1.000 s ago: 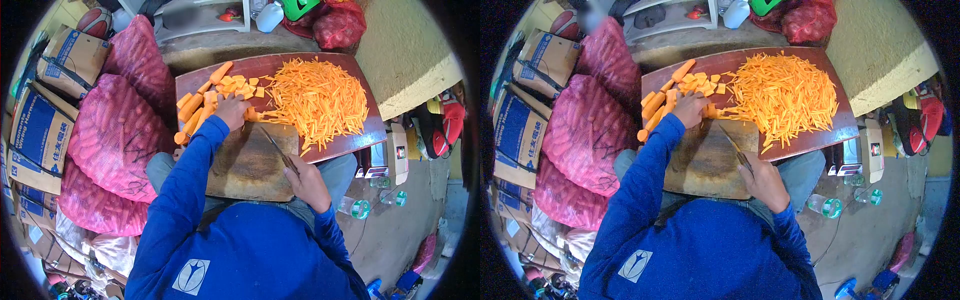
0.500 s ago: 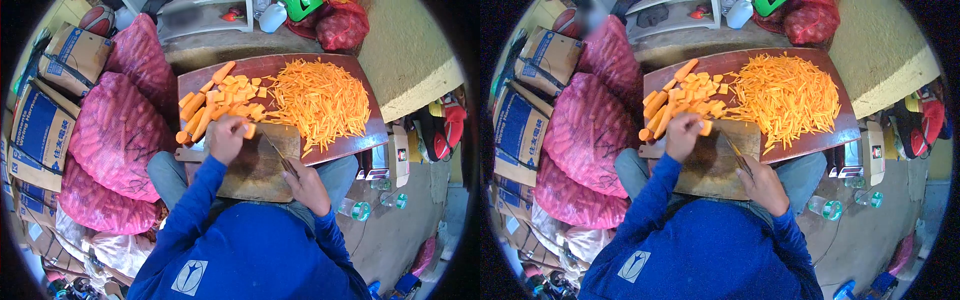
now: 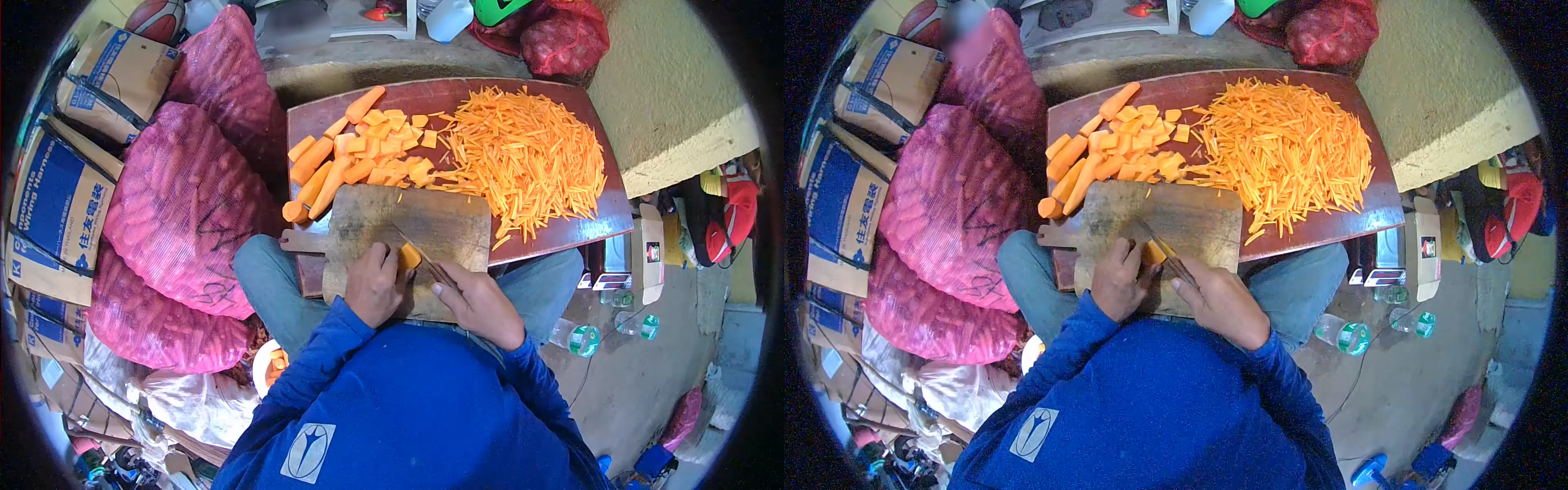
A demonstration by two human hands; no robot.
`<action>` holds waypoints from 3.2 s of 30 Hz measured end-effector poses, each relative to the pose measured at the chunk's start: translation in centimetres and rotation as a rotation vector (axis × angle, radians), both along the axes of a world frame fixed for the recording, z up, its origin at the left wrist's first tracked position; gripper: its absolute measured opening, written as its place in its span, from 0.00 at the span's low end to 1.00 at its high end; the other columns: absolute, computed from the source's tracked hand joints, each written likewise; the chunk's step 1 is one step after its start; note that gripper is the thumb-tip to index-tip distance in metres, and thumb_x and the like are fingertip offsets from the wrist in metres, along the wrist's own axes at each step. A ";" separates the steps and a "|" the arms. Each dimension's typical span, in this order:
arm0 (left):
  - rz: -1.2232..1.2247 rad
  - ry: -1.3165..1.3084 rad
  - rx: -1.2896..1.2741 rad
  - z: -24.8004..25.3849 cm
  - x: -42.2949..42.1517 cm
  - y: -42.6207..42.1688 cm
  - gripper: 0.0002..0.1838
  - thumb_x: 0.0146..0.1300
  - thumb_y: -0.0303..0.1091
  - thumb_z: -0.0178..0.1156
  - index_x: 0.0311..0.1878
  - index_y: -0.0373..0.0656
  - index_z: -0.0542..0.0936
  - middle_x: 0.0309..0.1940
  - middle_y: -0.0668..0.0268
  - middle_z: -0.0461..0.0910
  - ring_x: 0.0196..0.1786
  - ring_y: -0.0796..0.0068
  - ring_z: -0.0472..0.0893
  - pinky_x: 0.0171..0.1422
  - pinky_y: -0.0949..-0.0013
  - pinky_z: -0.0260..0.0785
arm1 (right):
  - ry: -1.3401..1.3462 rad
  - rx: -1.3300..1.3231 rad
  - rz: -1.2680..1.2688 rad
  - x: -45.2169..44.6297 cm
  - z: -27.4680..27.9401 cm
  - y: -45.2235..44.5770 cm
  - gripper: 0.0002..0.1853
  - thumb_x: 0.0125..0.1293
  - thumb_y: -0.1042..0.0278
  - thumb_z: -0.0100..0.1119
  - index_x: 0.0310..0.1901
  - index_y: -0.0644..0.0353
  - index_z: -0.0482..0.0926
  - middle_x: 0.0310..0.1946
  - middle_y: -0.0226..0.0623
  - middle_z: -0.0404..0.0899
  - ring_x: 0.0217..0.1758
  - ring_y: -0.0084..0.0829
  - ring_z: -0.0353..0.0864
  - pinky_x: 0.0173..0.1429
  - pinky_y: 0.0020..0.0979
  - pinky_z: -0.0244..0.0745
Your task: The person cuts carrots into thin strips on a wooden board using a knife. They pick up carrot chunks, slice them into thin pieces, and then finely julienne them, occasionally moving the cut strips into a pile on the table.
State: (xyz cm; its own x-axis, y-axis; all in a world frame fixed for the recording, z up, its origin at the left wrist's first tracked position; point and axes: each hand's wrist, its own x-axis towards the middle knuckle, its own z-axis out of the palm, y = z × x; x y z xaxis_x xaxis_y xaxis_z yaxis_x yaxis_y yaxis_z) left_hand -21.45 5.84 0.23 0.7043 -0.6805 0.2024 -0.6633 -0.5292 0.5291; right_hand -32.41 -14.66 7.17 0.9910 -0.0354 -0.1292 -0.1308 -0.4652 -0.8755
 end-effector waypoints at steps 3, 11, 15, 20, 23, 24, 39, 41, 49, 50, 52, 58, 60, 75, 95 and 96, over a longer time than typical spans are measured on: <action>-0.023 -0.108 -0.055 -0.8 0.3 -0.4 0.23 0.60 0.31 0.77 0.57 0.35 0.84 0.46 0.52 0.79 0.47 0.45 0.82 0.50 0.50 0.78 | -0.028 -0.054 0.025 -0.2 -0.4 0.1 0.22 0.80 0.65 0.63 0.69 0.65 0.76 0.39 0.66 0.85 0.46 0.69 0.87 0.47 0.59 0.81; -0.152 -0.173 -0.018 -1.1 0.8 -0.7 0.20 0.60 0.29 0.67 0.56 0.34 0.83 0.45 0.55 0.75 0.48 0.51 0.79 0.51 0.51 0.74 | 0.054 -0.094 0.002 -3.3 1.3 0.0 0.26 0.79 0.67 0.62 0.74 0.65 0.74 0.48 0.65 0.87 0.52 0.67 0.89 0.53 0.52 0.84; -0.170 -0.201 -0.010 -1.0 1.0 -0.5 0.18 0.62 0.28 0.64 0.55 0.34 0.83 0.45 0.55 0.76 0.49 0.51 0.79 0.51 0.51 0.74 | 0.056 -0.186 0.024 -3.4 0.6 0.5 0.25 0.79 0.67 0.62 0.73 0.64 0.73 0.48 0.65 0.87 0.50 0.67 0.88 0.52 0.55 0.84; -0.189 -0.170 -0.049 -1.3 1.2 -0.5 0.20 0.64 0.27 0.62 0.59 0.32 0.84 0.47 0.54 0.77 0.49 0.52 0.79 0.53 0.51 0.74 | 0.095 -0.224 0.052 -0.3 -0.3 1.2 0.21 0.79 0.67 0.62 0.69 0.64 0.74 0.45 0.64 0.87 0.46 0.68 0.88 0.48 0.59 0.83; -0.167 -0.158 -0.072 -1.4 1.1 -0.3 0.23 0.63 0.26 0.61 0.61 0.31 0.84 0.48 0.54 0.77 0.50 0.51 0.78 0.55 0.51 0.74 | 0.069 -0.215 0.055 -0.6 0.8 1.2 0.19 0.79 0.67 0.61 0.67 0.63 0.74 0.40 0.63 0.86 0.44 0.68 0.87 0.46 0.60 0.81; -0.159 -0.156 -0.072 -1.6 1.1 -0.1 0.23 0.63 0.26 0.61 0.61 0.31 0.84 0.48 0.54 0.77 0.50 0.51 0.78 0.55 0.51 0.74 | 0.063 -0.206 0.047 -1.4 1.3 1.3 0.19 0.79 0.67 0.61 0.66 0.63 0.74 0.38 0.63 0.86 0.43 0.68 0.87 0.46 0.60 0.81; -0.181 -0.066 -0.117 -1.6 1.0 0.6 0.27 0.51 0.24 0.70 0.57 0.31 0.84 0.52 0.50 0.78 0.53 0.45 0.76 0.59 0.50 0.75 | 0.073 -0.228 0.076 0.2 -0.4 2.1 0.20 0.81 0.64 0.59 0.67 0.62 0.72 0.37 0.64 0.86 0.42 0.70 0.87 0.45 0.63 0.81; -0.171 -0.062 -0.188 -1.5 1.0 0.5 0.25 0.54 0.24 0.70 0.58 0.31 0.84 0.50 0.50 0.78 0.51 0.45 0.77 0.57 0.49 0.75 | 0.114 -0.246 0.076 0.7 -0.2 2.2 0.21 0.80 0.65 0.60 0.69 0.61 0.73 0.38 0.62 0.86 0.43 0.70 0.87 0.46 0.61 0.82; -0.169 -0.061 -0.171 -1.8 1.3 0.9 0.27 0.51 0.23 0.71 0.58 0.32 0.83 0.50 0.51 0.78 0.52 0.44 0.77 0.57 0.49 0.74 | 0.058 -0.239 0.071 0.3 -0.5 2.3 0.20 0.80 0.65 0.60 0.67 0.62 0.74 0.38 0.64 0.86 0.42 0.69 0.87 0.45 0.61 0.81; -0.191 -0.069 -0.140 -1.7 1.3 1.1 0.28 0.49 0.23 0.71 0.58 0.32 0.83 0.51 0.51 0.77 0.53 0.44 0.76 0.58 0.49 0.74 | 0.058 -0.236 0.072 0.6 -0.6 2.1 0.20 0.80 0.65 0.60 0.67 0.62 0.74 0.38 0.64 0.86 0.42 0.69 0.87 0.45 0.61 0.81; -0.215 -0.033 -0.129 -1.4 1.3 1.4 0.30 0.48 0.23 0.71 0.59 0.33 0.83 0.52 0.51 0.77 0.54 0.44 0.76 0.59 0.49 0.74 | 0.049 -0.222 0.099 1.6 -0.6 1.9 0.18 0.81 0.63 0.58 0.65 0.63 0.72 0.35 0.67 0.85 0.40 0.70 0.87 0.44 0.66 0.80; -0.230 0.043 -0.165 -1.7 1.6 1.7 0.28 0.50 0.22 0.70 0.59 0.33 0.84 0.52 0.52 0.77 0.54 0.44 0.76 0.62 0.48 0.75 | -0.008 -0.164 0.052 -0.3 -0.5 2.3 0.16 0.80 0.64 0.60 0.61 0.63 0.73 0.33 0.67 0.84 0.39 0.71 0.86 0.43 0.66 0.79; -0.224 0.043 -0.181 -1.8 1.3 1.4 0.27 0.52 0.22 0.69 0.59 0.33 0.84 0.52 0.52 0.78 0.54 0.45 0.76 0.61 0.48 0.75 | 0.034 -0.210 0.066 1.3 -1.0 2.2 0.18 0.80 0.65 0.60 0.65 0.62 0.74 0.34 0.65 0.85 0.40 0.69 0.87 0.43 0.62 0.80; -0.271 -0.046 -0.149 -2.5 1.7 2.1 0.25 0.60 0.26 0.63 0.62 0.33 0.85 0.54 0.53 0.79 0.56 0.48 0.77 0.62 0.51 0.73 | 0.036 -0.180 0.109 0.8 0.3 2.1 0.19 0.81 0.63 0.59 0.65 0.62 0.72 0.35 0.65 0.86 0.39 0.69 0.87 0.43 0.64 0.81; -0.177 -0.113 -0.203 -2.4 1.5 2.3 0.25 0.53 0.24 0.70 0.57 0.34 0.84 0.51 0.53 0.80 0.52 0.47 0.78 0.58 0.50 0.73 | -0.056 -0.221 0.128 1.2 -0.6 2.3 0.20 0.80 0.62 0.60 0.66 0.60 0.73 0.35 0.63 0.87 0.41 0.69 0.88 0.46 0.64 0.81; -0.172 -0.109 -0.205 -2.4 1.5 2.3 0.25 0.53 0.24 0.70 0.57 0.34 0.84 0.51 0.53 0.80 0.52 0.47 0.78 0.58 0.50 0.73 | 0.016 -0.216 0.137 0.6 0.4 2.0 0.20 0.79 0.62 0.60 0.67 0.61 0.73 0.35 0.64 0.87 0.41 0.69 0.88 0.46 0.64 0.81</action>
State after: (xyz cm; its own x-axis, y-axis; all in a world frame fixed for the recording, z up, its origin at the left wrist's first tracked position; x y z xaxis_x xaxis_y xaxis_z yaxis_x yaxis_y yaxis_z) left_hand -19.99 8.16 -2.17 0.5489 -0.7251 0.4160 -0.7926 -0.2934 0.5344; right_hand -31.83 -12.68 7.59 0.9863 0.0707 -0.1490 -0.0666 -0.6557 -0.7521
